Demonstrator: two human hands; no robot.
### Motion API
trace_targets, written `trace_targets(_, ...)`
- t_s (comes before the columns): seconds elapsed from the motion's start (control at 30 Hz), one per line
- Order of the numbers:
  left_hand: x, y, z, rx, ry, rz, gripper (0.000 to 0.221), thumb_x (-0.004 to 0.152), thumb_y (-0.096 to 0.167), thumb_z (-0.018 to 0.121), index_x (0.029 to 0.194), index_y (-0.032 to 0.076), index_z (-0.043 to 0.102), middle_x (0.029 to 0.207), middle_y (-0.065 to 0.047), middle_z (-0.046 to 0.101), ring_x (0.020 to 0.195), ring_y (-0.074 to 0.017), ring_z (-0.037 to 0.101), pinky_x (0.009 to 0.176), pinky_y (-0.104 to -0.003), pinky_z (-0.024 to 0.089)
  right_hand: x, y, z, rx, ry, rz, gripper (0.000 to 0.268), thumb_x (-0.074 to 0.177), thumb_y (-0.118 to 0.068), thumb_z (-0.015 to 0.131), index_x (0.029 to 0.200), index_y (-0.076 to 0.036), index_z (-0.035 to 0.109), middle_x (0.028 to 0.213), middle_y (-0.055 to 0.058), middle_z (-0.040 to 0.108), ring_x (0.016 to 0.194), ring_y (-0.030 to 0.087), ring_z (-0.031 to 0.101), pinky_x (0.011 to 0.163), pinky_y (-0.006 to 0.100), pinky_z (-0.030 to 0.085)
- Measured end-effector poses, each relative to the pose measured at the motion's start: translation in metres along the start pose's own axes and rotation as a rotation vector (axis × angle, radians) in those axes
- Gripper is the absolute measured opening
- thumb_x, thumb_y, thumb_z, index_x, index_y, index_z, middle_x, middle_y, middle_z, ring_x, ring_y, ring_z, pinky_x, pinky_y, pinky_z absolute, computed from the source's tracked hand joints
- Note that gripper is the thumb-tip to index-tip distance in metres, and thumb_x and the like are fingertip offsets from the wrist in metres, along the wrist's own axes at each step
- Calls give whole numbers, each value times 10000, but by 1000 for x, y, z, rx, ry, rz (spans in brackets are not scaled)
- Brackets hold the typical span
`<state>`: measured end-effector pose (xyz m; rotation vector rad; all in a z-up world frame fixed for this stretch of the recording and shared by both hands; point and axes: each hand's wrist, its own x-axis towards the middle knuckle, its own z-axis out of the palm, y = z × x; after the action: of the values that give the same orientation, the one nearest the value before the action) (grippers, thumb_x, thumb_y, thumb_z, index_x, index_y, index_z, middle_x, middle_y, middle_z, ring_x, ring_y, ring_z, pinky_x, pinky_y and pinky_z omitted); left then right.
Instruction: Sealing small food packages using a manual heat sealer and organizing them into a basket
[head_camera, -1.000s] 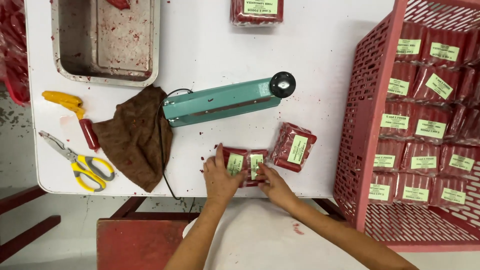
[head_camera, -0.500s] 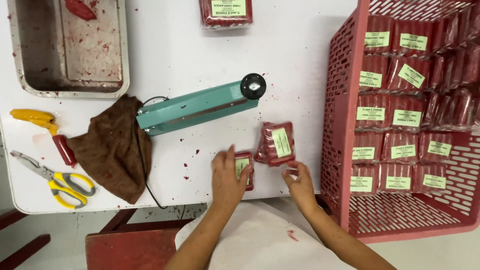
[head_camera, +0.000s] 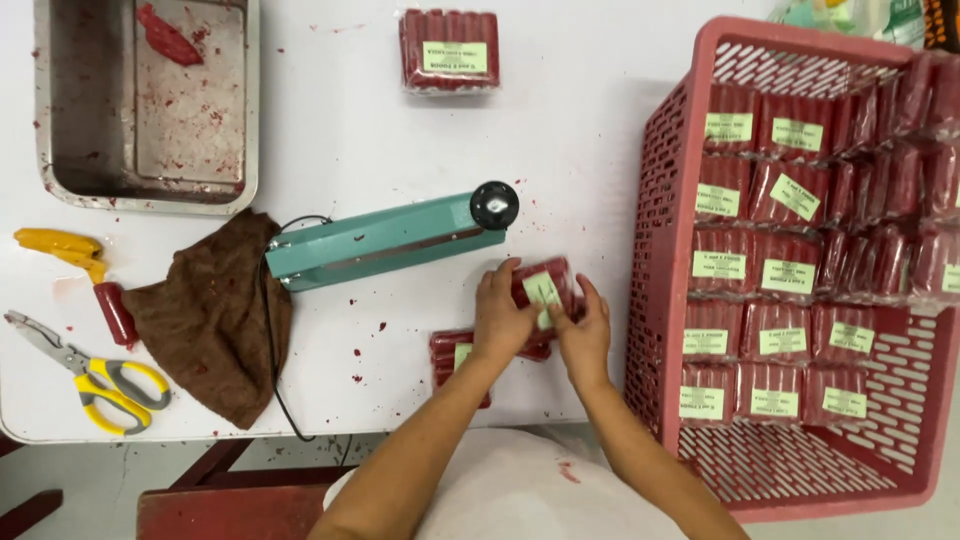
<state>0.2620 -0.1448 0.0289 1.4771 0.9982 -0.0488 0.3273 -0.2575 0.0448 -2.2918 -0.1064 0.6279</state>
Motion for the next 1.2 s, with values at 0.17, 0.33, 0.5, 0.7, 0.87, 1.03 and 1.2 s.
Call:
trace_targets(0.17, -26, 4, -32, -977, -165, 8, 1073, 805, -89, 710, 1640, 155, 81, 1278, -221, 546, 1219, -353, 537, 1089, -440, 432, -46, -53, -27, 344, -98, -25, 503, 860, -176, 794, 1316, -15, 653, 1080, 121, 581, 1058, 194, 562, 1021, 364, 472)
trace_targets(0.33, -39, -56, -38, -1564, -715, -66, 854, 781, -52, 753, 1533, 204, 438, 1277, -148, 653, 975, -335, 728, 760, -490, 639, -35, -80, -28, 452, -506, -202, 604, 916, -145, 642, 1483, -44, 462, 1415, 173, 538, 1259, 317, 528, 1068, 483, 424)
trace_targets(0.5, -70, -47, -80, -1488, -512, -111, 751, 696, -41, 790, 1394, 105, 556, 1188, -176, 704, 1044, -306, 708, 916, -477, 581, -25, -65, -8, 601, -629, -222, 159, 903, -89, 689, 1027, 4, 650, 1323, 192, 593, 1207, 259, 593, 1021, 404, 470)
trace_targets(0.7, -89, -62, -114, -1416, -423, -289, 421, 787, 101, 767, 1200, 46, 707, 1063, -182, 763, 972, -278, 746, 888, -435, 591, -10, -85, -9, 580, -858, -192, 190, 970, -112, 583, 1130, -27, 527, 1129, 231, 678, 941, 297, 702, 773, 372, 571)
trace_targets(0.87, -86, -88, -90, -1560, -526, -362, 486, 819, 141, 710, 1290, 35, 654, 1100, -205, 737, 996, -334, 732, 930, -507, 573, -39, -99, 1, 315, -992, -484, 436, 866, -149, 742, 1259, 22, 656, 1324, 216, 623, 1224, 341, 598, 1023, 501, 468)
trace_targets(1.03, -92, -63, -108, -1358, -603, -333, 582, 756, 241, 820, 1277, 91, 606, 1057, -90, 697, 929, -259, 647, 890, -418, 510, -36, -108, -19, 449, -1029, -357, 83, 916, 3, 615, 938, -77, 612, 1189, 132, 666, 986, 207, 673, 822, 376, 664)
trace_targets(1.2, -88, -48, -151, -931, -410, -376, 562, 697, 226, 841, 1202, 32, 688, 1001, -110, 735, 930, -256, 704, 884, -405, 582, 13, -111, -47, 186, -807, -245, 252, 801, 29, 756, 1026, -42, 670, 739, 75, 706, 611, 140, 669, 564, 245, 565)
